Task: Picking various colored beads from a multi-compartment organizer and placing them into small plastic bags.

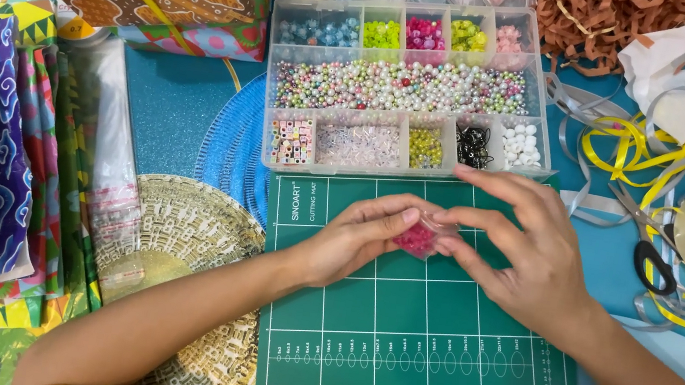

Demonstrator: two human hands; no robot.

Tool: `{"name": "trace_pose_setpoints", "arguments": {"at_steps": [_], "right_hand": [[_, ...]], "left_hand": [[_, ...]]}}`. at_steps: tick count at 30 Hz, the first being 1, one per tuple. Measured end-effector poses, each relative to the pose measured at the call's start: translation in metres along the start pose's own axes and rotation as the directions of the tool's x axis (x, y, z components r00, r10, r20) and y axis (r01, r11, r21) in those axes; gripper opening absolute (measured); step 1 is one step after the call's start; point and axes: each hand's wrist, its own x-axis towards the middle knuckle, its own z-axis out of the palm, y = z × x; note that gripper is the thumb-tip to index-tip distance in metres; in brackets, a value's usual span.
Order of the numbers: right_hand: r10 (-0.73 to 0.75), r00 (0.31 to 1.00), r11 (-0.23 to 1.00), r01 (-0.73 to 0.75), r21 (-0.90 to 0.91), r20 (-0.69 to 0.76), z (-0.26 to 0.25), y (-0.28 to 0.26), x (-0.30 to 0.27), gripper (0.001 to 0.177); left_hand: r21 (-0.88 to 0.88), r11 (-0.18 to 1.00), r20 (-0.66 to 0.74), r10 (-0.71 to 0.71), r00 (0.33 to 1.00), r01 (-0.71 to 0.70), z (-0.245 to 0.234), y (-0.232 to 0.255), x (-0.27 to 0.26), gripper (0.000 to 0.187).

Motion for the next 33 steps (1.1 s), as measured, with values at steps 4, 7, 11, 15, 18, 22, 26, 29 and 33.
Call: {"name": "trace_pose_setpoints", "arguments": {"at_steps": [4,7,11,15,18,22,26,29,33], "right_hand": [[0.01,1.0,0.999,-0.011,0.036,0.015,0.001,0.002,0.0,0.021],[0.115,0.99,0.986,-0.123,0.109,0.079,0.0,0.002,0.0,0.012],[0.201,0.974,0.936,-0.223,0.272,0.106,0.0,-0.001,-0.001,0.011],[0.243,0.961,0.881,-0.276,0.384,0.132,-0.004,-0.002,-0.001,0.011],[0.243,0.969,0.896,-0.244,0.372,0.051,-0.026,0.012,0.001,0.014],[0.459,0.885,0.837,-0.398,0.376,-0.084,-0.061,0.038,-0.004,0.029],[0.461,0.883,0.864,-0.47,0.178,0.093,-0.085,0.056,0.008,0.013],[0.483,0.824,0.853,-0.519,0.055,0.297,-0.087,0.07,0.006,0.016],[0.407,0.83,0.894,-0.448,0.023,0.381,-0.08,0.076,0.003,0.009]], "left_hand": [[0.061,0.998,0.032,-0.008,0.999,0.006,0.009,0.008,0.0,0.035],[0.211,0.977,0.053,0.003,0.999,-0.014,0.011,0.005,0.0,0.034],[0.18,0.982,0.12,0.026,0.992,-0.048,0.009,-0.007,0.0,0.034],[0.241,0.97,0.09,-0.013,0.996,-0.009,0.007,-0.01,-0.001,0.036],[0.328,0.943,0.086,0.022,0.996,-0.049,0.017,0.002,-0.001,0.041],[0.365,0.927,0.061,0.072,0.996,-0.089,0.02,0.009,-0.001,0.036],[0.346,0.935,0.067,0.061,0.996,-0.08,0.018,0.009,-0.001,0.03],[0.348,0.934,0.07,0.058,0.996,-0.079,0.017,0.008,-0.002,0.029],[0.348,0.935,0.065,0.054,0.996,-0.073,0.017,0.009,-0.002,0.026]]}}
